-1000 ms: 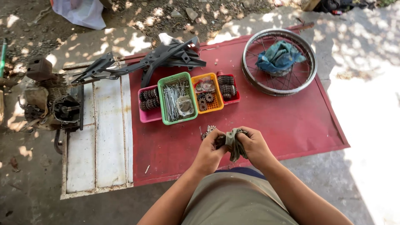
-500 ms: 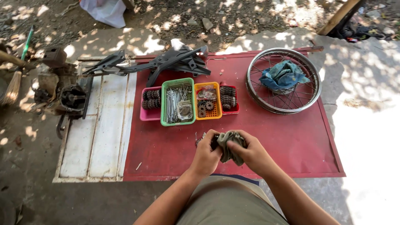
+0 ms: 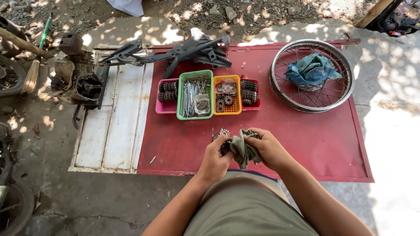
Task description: The person cleans small mechanical parts, including gears and chains, using a cloth. They wipe each part individually and place them into colored baskets on a red table.
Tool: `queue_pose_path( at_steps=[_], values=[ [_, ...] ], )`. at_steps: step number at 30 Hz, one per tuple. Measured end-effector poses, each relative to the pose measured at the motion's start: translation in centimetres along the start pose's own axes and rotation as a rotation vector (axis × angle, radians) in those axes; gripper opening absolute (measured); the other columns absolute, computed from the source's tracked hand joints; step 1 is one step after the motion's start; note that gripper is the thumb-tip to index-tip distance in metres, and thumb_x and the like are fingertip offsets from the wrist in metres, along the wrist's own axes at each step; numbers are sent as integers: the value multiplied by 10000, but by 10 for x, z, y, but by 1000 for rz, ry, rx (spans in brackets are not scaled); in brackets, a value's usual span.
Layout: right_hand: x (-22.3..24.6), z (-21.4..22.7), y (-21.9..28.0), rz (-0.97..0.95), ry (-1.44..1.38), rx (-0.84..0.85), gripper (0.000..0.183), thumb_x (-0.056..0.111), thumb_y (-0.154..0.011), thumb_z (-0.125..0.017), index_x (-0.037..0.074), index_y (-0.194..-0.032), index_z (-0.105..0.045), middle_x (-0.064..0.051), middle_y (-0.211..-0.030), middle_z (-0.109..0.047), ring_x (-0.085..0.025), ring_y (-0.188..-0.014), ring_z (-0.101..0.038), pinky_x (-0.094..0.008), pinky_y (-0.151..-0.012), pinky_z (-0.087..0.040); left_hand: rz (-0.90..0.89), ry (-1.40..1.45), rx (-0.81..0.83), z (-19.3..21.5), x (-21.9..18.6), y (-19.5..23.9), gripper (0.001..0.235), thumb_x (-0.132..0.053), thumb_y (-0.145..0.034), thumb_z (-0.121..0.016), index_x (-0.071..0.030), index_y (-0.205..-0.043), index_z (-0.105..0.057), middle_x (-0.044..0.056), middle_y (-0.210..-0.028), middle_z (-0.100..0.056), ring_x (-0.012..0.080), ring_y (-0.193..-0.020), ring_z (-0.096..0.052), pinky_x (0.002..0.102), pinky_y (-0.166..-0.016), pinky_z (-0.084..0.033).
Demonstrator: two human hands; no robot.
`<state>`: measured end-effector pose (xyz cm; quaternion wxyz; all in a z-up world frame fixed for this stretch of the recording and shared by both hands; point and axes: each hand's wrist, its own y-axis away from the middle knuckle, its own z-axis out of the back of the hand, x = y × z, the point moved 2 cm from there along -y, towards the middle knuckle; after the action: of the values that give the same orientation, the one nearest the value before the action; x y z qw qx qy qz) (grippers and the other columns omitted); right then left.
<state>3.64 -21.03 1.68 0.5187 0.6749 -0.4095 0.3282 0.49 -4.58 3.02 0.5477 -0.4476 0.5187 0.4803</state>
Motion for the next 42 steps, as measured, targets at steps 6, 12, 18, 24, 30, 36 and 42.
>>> queue_pose_path(
  at_steps=[6,12,18,24,30,36,42],
  values=[
    [-18,1,3,-15,-33,-73,141,92,-957,-650,-23,-903,-711,-123,-521,-532,-185,-311,-532,-290,-228,-438,3,-42,14,3,-3,-3,231,59,-827,-636,-65,-1007,-711,97,-720,-572,134,-705,-555,330,-605,-513],
    [-9,-10,15,74,178,-25,99,71,-930,-679,-9,-970,-720,-161,-501,-547,-223,-361,-567,-310,-289,-463,5,-51,42,14,-10,-2,266,87,-808,-606,-68,-996,-713,130,-705,-587,186,-662,-604,344,-597,-530],
    [-16,-34,26,88,173,-95,103,33,-914,-667,-9,-984,-728,-170,-493,-538,-214,-367,-533,-311,-331,-457,27,-45,62,29,-9,4,261,66,-801,-607,-60,-1005,-710,134,-736,-589,186,-709,-595,354,-625,-528],
    [-32,-47,20,107,186,-151,120,48,-911,-672,-13,-997,-729,-190,-468,-556,-236,-345,-544,-321,-327,-451,55,-22,87,44,4,3,265,52,-800,-587,-60,-1013,-698,132,-760,-574,181,-739,-583,364,-655,-523],
    [-42,-47,23,126,188,-289,117,53,-895,-677,5,-988,-730,-199,-468,-586,-238,-367,-573,-321,-357,-472,82,-57,174,47,12,-11,268,35,-795,-601,-77,-1013,-708,128,-799,-620,199,-805,-627,370,-719,-530],
    [-27,-44,28,146,235,-369,134,55,-893,-661,18,-995,-738,-179,-494,-582,-228,-404,-577,-330,-380,-481,43,-127,203,36,7,-21,255,-4,-800,-621,-89,-1025,-703,166,-842,-649,302,-835,-677,415,-740,-530],
    [-7,-43,33,195,233,-403,156,5,-887,-625,5,-1008,-722,-180,-496,-552,-233,-406,-542,-354,-388,-456,-78,-144,194,22,11,-32,239,-24,-791,-683,-107,-1012,-715,116,-881,-679,283,-862,-694,377,-761,-544]
  ],
)
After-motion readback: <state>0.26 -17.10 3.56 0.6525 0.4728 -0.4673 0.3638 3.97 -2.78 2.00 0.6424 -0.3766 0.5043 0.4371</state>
